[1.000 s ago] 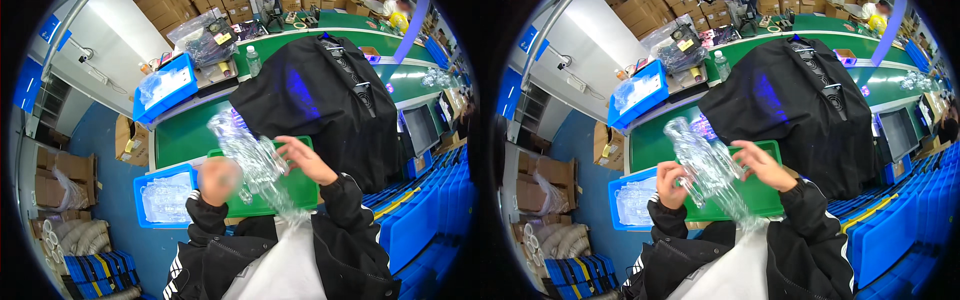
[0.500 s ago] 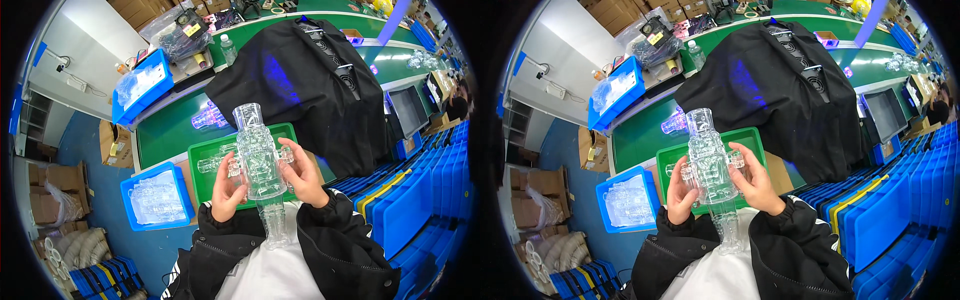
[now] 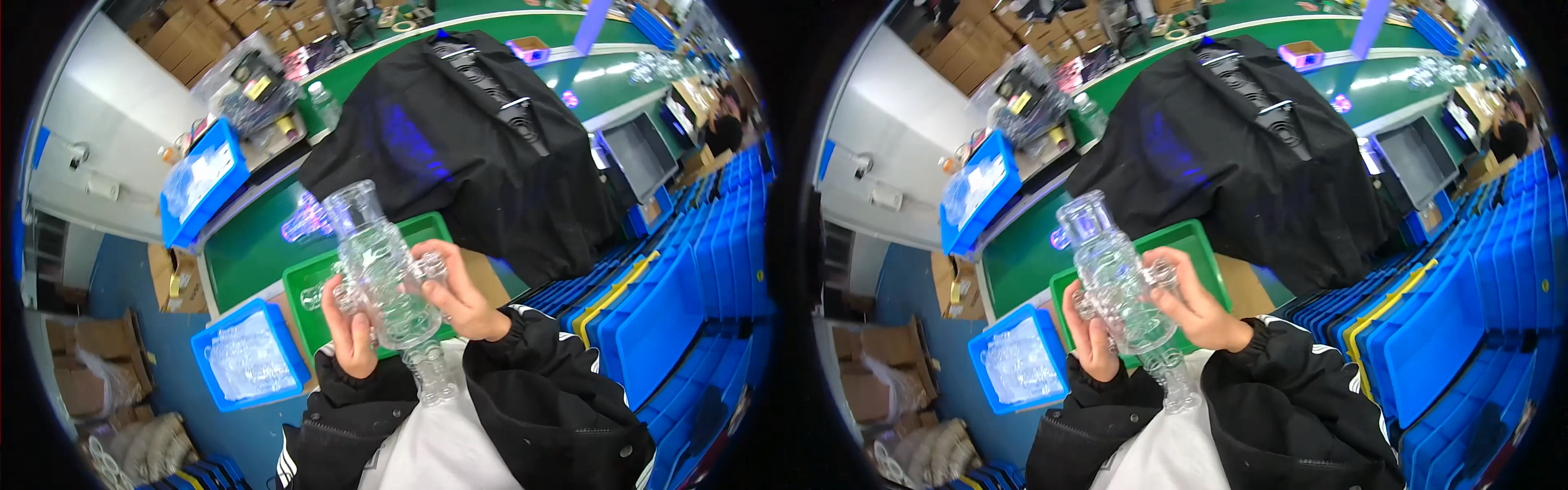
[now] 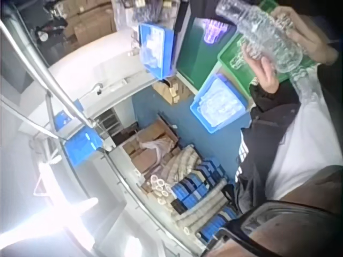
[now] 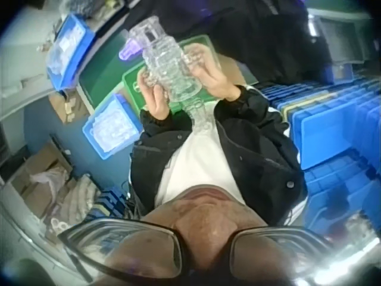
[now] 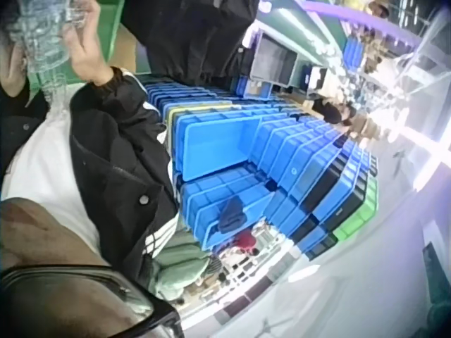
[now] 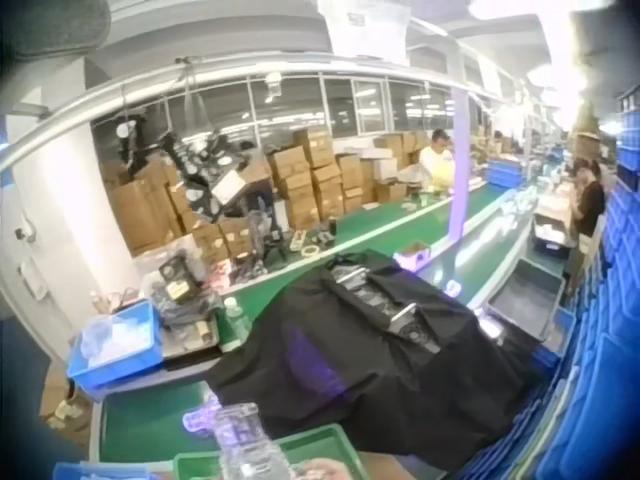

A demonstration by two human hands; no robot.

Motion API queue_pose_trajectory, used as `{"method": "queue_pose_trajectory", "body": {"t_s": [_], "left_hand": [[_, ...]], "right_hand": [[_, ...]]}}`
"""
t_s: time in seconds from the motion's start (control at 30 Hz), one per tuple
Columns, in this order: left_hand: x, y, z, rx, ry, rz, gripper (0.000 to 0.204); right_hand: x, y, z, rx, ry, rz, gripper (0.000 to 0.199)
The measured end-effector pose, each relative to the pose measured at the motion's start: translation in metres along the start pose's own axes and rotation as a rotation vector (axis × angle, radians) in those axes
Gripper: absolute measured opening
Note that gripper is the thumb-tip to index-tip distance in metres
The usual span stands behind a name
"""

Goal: Inspecting and organizing transparent plastic components into color-coded trays on a factory production line.

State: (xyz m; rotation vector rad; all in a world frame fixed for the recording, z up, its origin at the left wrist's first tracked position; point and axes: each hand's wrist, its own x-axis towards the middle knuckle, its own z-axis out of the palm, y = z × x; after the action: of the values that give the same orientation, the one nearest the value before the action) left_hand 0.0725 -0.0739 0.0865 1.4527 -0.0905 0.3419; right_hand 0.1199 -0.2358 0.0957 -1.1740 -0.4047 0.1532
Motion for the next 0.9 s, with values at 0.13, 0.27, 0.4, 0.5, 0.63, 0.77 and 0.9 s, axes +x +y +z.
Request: {"method": "queue_pose_trajectory", "body": {"t_s": [0.13, 0.27, 0.4, 0.5, 0.63, 0.77, 0.9], "left_hand": [[0.004, -0.027, -0.010, 0.134, -0.004, 0.111, 0.057], [0.018, -0.013, -0.003, -0.015, 0.121, -0.045, 0.050], [0.064, 0.000, 0.007, -0.321, -0.179, 0.202, 0.033], [0.091, 0.035, 0.050, -0.265, -0.247, 0.483, 0.031], [0.108, 0.040, 0.090, -0.126, -0.180, 0.584, 0.035], [0.123, 0.035, 0.115, 0.022, -0.077, 0.608, 0.040], [0.132, 0.034, 0.134, 0.193, 0.025, 0.625, 0.046]], "right_hand": [[0.019, -0.016, -0.020, -0.144, -0.106, -0.161, 0.045], [0.045, -0.048, -0.030, -0.569, -0.420, -0.519, 0.051], [0.057, -0.066, -0.048, -0.583, -0.301, -0.694, 0.050], [0.052, -0.047, -0.088, -0.364, -0.314, 0.067, 0.053], [0.057, -0.055, -0.103, 0.091, -0.207, 0.500, 0.055], [0.075, -0.069, -0.107, 0.555, -0.130, 0.626, 0.055], [0.103, -0.076, -0.117, 0.745, -0.301, 0.453, 0.054]]}}
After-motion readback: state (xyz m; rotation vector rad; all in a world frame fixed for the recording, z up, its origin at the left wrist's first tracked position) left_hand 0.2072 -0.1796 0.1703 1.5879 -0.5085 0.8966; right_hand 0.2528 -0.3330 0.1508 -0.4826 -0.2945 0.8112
